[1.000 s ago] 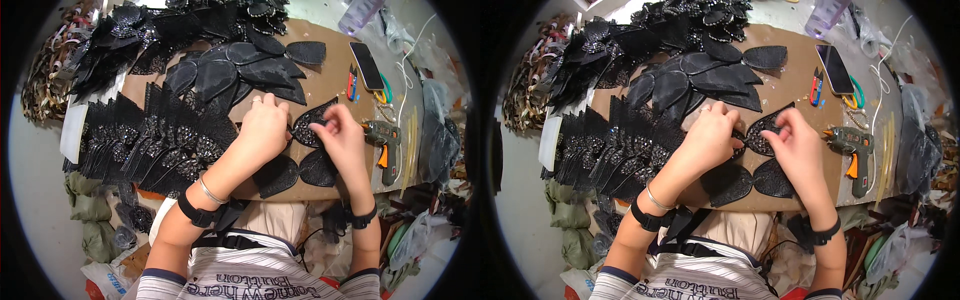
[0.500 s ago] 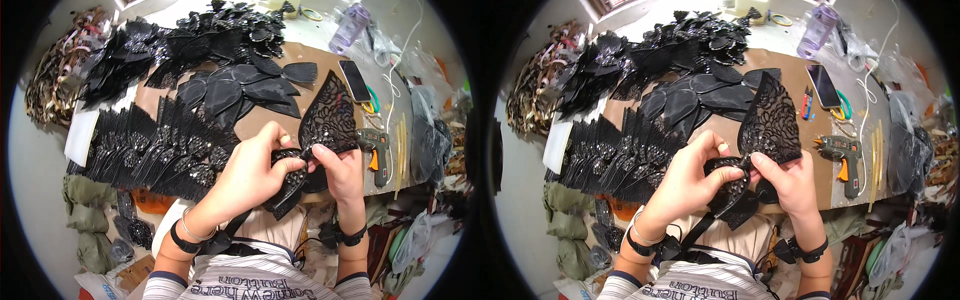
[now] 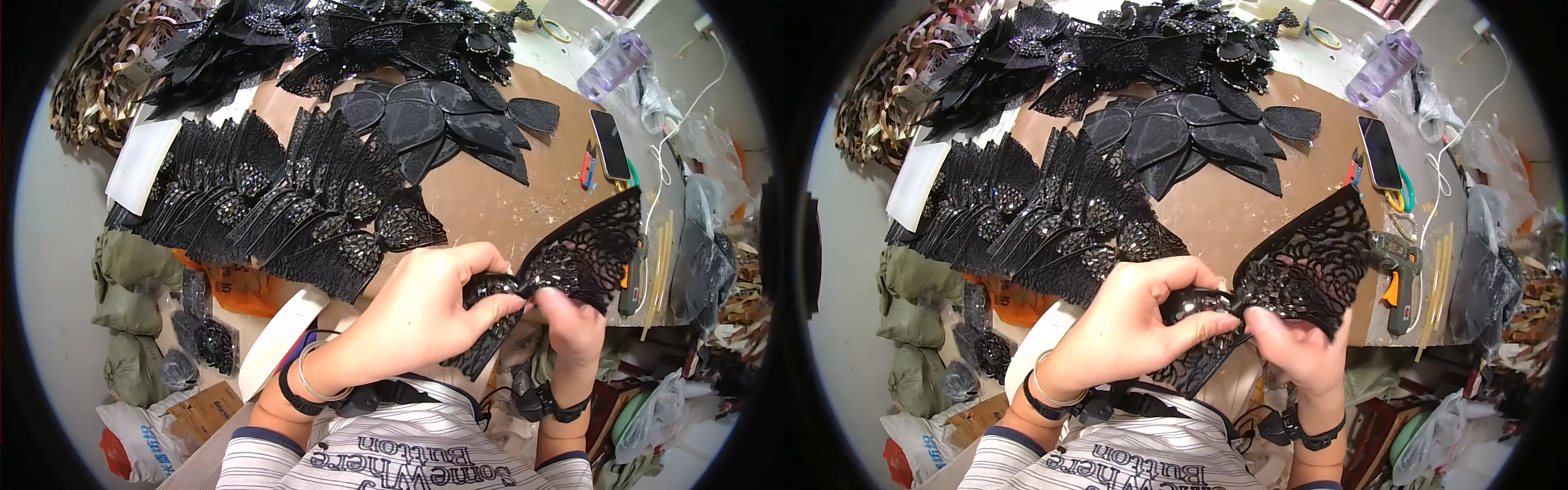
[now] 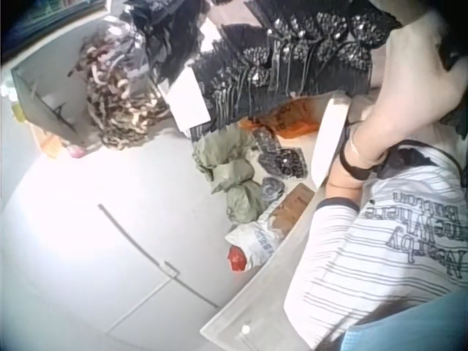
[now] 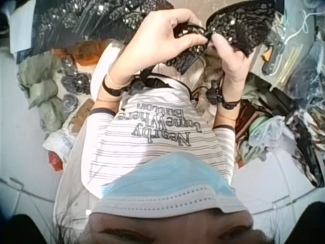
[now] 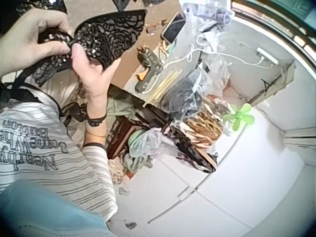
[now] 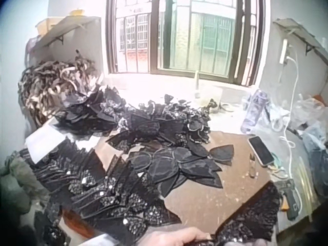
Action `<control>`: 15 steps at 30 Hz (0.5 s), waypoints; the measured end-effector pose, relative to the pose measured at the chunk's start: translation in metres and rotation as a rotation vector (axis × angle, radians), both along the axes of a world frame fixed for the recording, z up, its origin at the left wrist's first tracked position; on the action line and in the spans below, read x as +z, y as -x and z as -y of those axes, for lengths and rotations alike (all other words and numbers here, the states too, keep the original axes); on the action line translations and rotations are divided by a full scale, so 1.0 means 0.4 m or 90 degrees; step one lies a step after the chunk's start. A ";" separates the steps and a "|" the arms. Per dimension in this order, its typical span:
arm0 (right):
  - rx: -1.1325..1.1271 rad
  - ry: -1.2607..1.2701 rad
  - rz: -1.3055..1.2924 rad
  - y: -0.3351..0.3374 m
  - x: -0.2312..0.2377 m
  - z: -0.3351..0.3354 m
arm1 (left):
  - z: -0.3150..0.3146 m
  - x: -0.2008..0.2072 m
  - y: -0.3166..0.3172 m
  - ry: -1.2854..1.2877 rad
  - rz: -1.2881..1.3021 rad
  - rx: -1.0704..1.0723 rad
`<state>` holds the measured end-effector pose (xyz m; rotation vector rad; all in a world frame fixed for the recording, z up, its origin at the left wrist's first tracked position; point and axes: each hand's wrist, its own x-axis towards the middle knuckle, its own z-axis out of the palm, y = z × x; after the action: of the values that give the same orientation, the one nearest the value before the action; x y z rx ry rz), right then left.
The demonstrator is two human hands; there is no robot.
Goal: The person assembles decorative black lace pieces by applying hot glue to the back of leaf-shaped cutouts and attaching smaller embellished lace pieces to them. They repeat this process, picking up pieces, applying glue, and pressing them together to form a larger decorative arrangement on the table.
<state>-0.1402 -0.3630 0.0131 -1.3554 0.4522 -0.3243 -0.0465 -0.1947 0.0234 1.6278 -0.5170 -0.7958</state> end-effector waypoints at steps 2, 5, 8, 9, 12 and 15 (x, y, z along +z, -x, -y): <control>0.073 0.012 -0.001 -0.001 0.004 0.003 | -0.005 -0.024 0.014 0.043 0.053 0.008; 0.078 0.023 -0.020 0.005 -0.014 -0.013 | -0.015 -0.043 0.022 0.053 0.089 0.016; 0.013 0.212 0.041 0.002 -0.037 -0.056 | -0.028 -0.042 0.036 0.017 0.127 0.040; 0.031 0.334 0.106 0.002 -0.059 -0.053 | -0.036 -0.032 0.041 -0.014 0.216 0.047; 0.096 0.510 0.172 0.012 -0.073 -0.051 | -0.048 -0.044 0.078 -0.063 0.287 0.077; 0.085 0.599 0.216 0.030 -0.092 -0.071 | -0.063 -0.060 0.114 -0.110 0.340 0.110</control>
<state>-0.1521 -0.3348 -0.0236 -2.1752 -0.1165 -0.6926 -0.0919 -0.1696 -0.0006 2.0246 -0.6813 -0.2725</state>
